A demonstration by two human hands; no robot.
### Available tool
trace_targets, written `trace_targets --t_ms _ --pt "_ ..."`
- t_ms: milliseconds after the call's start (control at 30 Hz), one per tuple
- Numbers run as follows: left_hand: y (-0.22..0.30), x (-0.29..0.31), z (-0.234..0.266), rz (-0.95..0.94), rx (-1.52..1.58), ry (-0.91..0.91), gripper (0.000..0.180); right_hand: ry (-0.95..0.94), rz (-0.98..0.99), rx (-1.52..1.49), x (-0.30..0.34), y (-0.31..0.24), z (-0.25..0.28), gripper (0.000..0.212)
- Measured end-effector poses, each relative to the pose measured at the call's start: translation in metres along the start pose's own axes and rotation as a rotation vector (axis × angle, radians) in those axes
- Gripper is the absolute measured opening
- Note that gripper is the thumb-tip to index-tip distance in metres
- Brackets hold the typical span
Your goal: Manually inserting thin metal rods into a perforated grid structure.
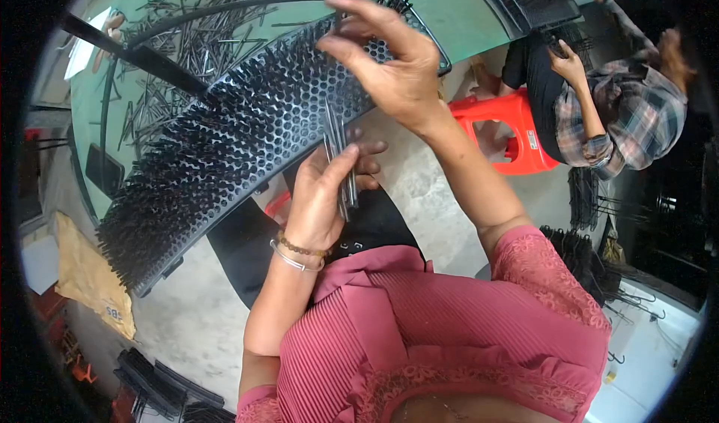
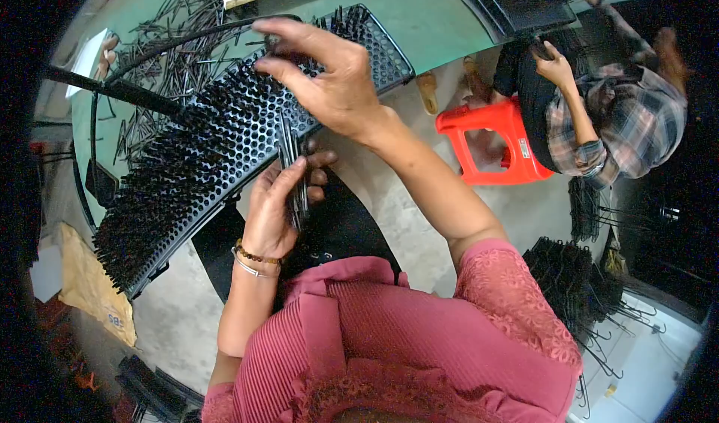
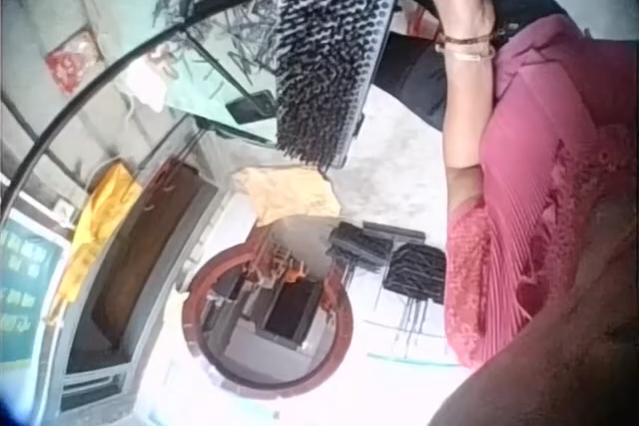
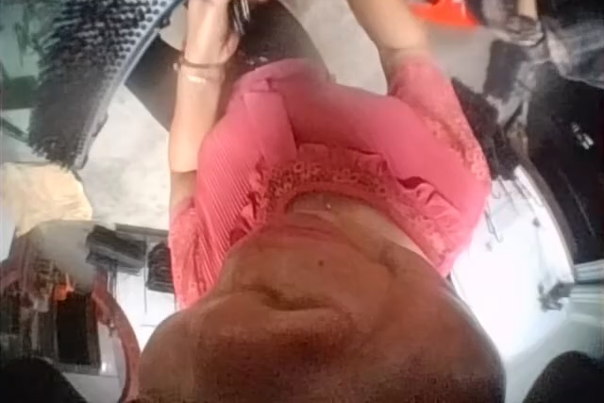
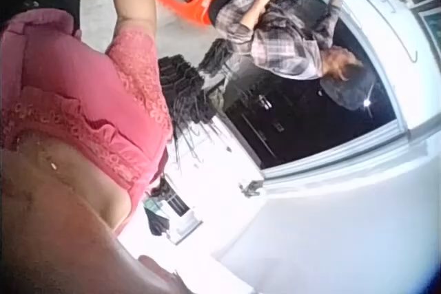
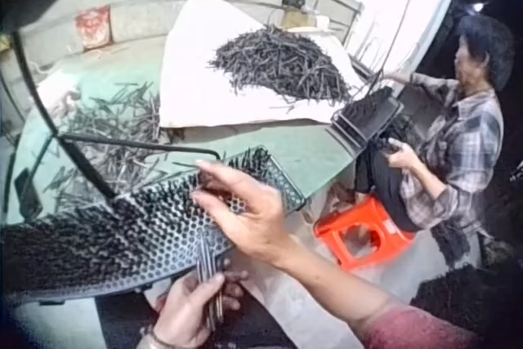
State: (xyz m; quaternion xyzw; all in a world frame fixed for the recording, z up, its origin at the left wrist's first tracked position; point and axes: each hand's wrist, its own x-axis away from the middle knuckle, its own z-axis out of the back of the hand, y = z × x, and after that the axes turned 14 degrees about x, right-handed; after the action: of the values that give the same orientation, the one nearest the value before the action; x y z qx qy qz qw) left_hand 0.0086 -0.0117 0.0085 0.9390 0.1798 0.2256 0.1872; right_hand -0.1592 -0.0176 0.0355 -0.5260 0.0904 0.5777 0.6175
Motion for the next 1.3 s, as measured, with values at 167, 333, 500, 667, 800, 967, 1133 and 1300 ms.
trace_targets --t_ms 167,333,500,667,800,967,1133,1300 --pt "-0.003 0.004 0.004 0.020 0.024 0.045 0.028 -0.007 0.126 0.201 0.012 0.015 -0.013 0.038" --pt "-0.007 0.009 0.010 0.101 0.156 0.085 0.029 -0.086 0.179 0.304 0.017 0.017 -0.012 0.029" --pt "-0.007 0.010 0.016 0.113 0.101 0.064 0.030 -0.006 0.330 0.389 0.015 0.016 -0.007 0.024" --pt "-0.011 0.003 0.023 0.056 0.102 0.075 0.032 -0.074 0.353 0.470 0.014 0.017 -0.012 0.017" --pt "-0.009 0.006 0.018 0.015 0.006 0.084 0.030 -0.065 0.310 0.470 0.009 0.009 -0.009 0.016" --pt "-0.002 0.010 0.008 -0.075 -0.088 0.072 0.028 -0.565 -0.218 0.212 0.018 -0.021 0.028 0.022" --pt "-0.005 0.007 0.007 -0.156 -0.296 -0.042 0.027 -0.786 -0.621 -0.251 0.027 -0.020 0.036 0.020" --pt "0.001 0.002 0.011 -0.024 -0.260 -0.030 0.028 -0.540 -0.606 -0.196 0.009 -0.008 0.047 0.018"
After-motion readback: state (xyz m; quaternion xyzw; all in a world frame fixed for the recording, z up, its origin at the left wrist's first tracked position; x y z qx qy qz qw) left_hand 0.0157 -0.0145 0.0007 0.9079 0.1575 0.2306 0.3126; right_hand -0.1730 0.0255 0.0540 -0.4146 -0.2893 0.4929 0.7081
